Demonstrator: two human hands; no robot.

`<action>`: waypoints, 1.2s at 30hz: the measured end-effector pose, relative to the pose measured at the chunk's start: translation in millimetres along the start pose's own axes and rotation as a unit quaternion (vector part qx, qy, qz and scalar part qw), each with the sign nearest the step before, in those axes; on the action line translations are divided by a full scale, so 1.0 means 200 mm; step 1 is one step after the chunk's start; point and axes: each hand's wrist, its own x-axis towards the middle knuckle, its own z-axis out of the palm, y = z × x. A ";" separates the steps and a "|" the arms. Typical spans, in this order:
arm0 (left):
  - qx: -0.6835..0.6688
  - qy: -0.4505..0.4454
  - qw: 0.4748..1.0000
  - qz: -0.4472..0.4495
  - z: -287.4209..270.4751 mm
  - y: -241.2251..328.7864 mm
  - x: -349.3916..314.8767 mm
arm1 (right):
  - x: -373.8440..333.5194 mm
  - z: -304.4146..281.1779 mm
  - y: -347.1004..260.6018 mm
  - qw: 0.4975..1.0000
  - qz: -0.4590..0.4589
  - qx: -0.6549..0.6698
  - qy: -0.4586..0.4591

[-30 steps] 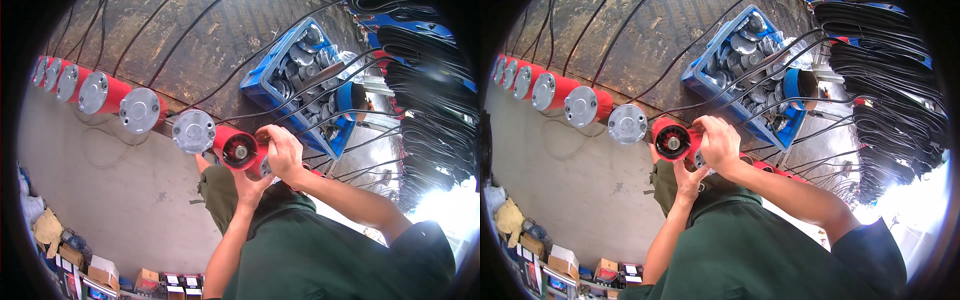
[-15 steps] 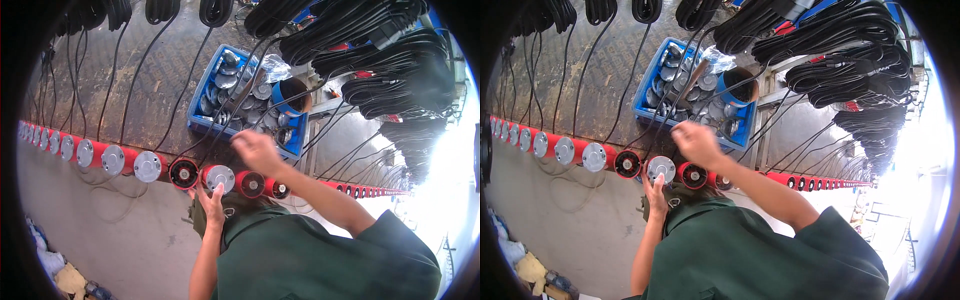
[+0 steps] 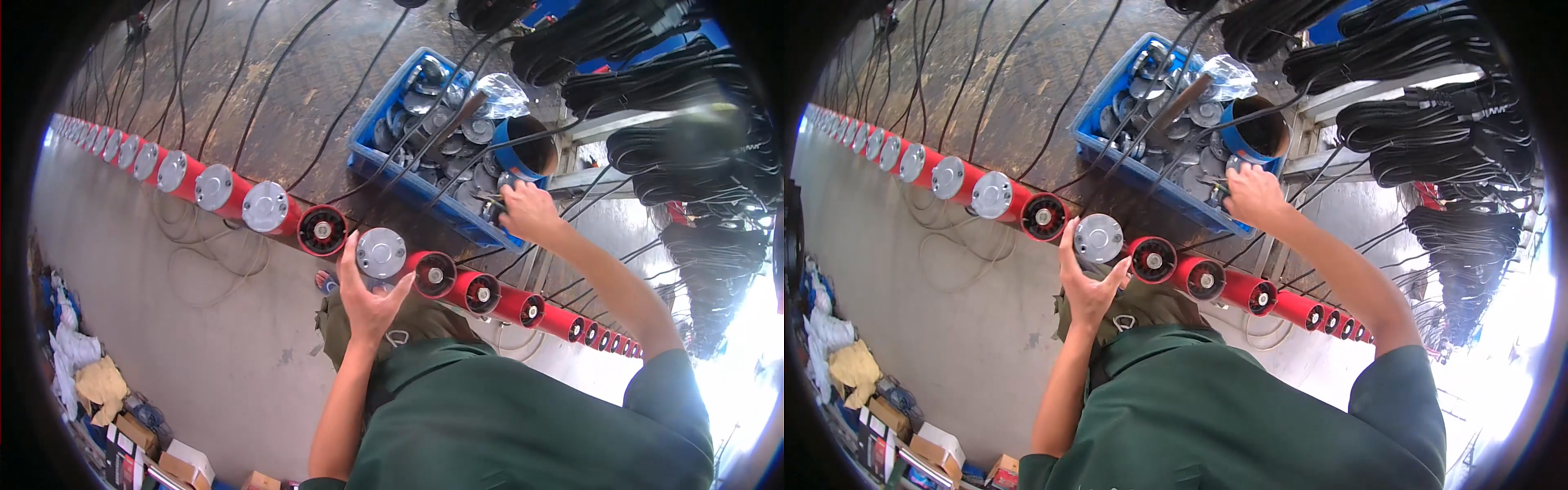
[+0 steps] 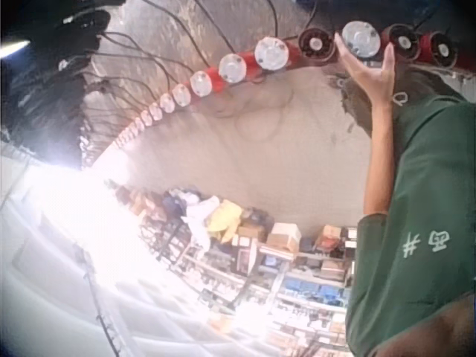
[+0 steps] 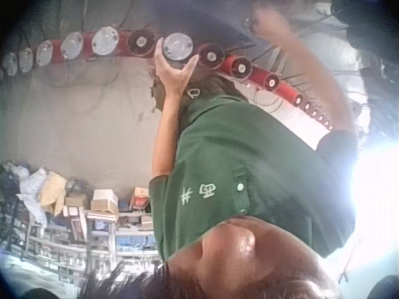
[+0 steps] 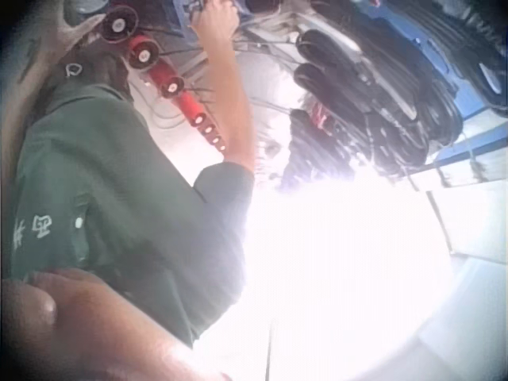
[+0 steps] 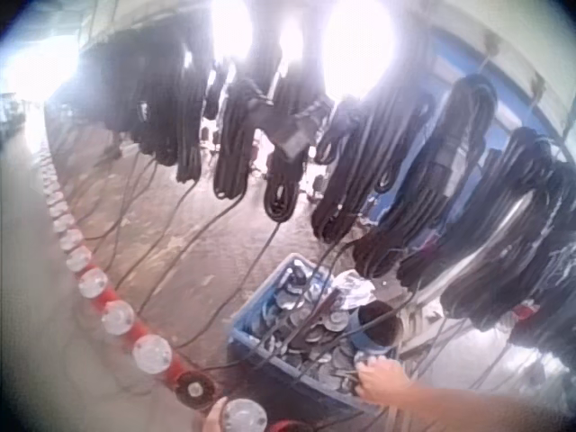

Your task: The person uses pliers to adjust components on a row of red cylindrical devices, assembles parts into silver caps, and places the caps onto the cylinders.

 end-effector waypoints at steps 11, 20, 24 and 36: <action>-0.034 0.049 0.990 0.127 0.12 -0.23 0.10 | -0.12 -0.63 -0.43 0.959 -0.255 -0.123 0.022; -0.056 0.095 0.985 0.135 0.14 -0.25 0.11 | 0.06 -0.73 -0.55 0.894 -0.366 -0.259 -0.008; -0.056 0.095 0.985 0.130 0.13 -0.25 0.11 | 0.13 -0.78 -0.59 0.836 -0.434 -0.330 0.064; -0.065 0.098 0.983 0.144 0.15 -0.28 0.12 | 0.15 -0.85 -0.63 0.856 -0.409 -0.304 -0.090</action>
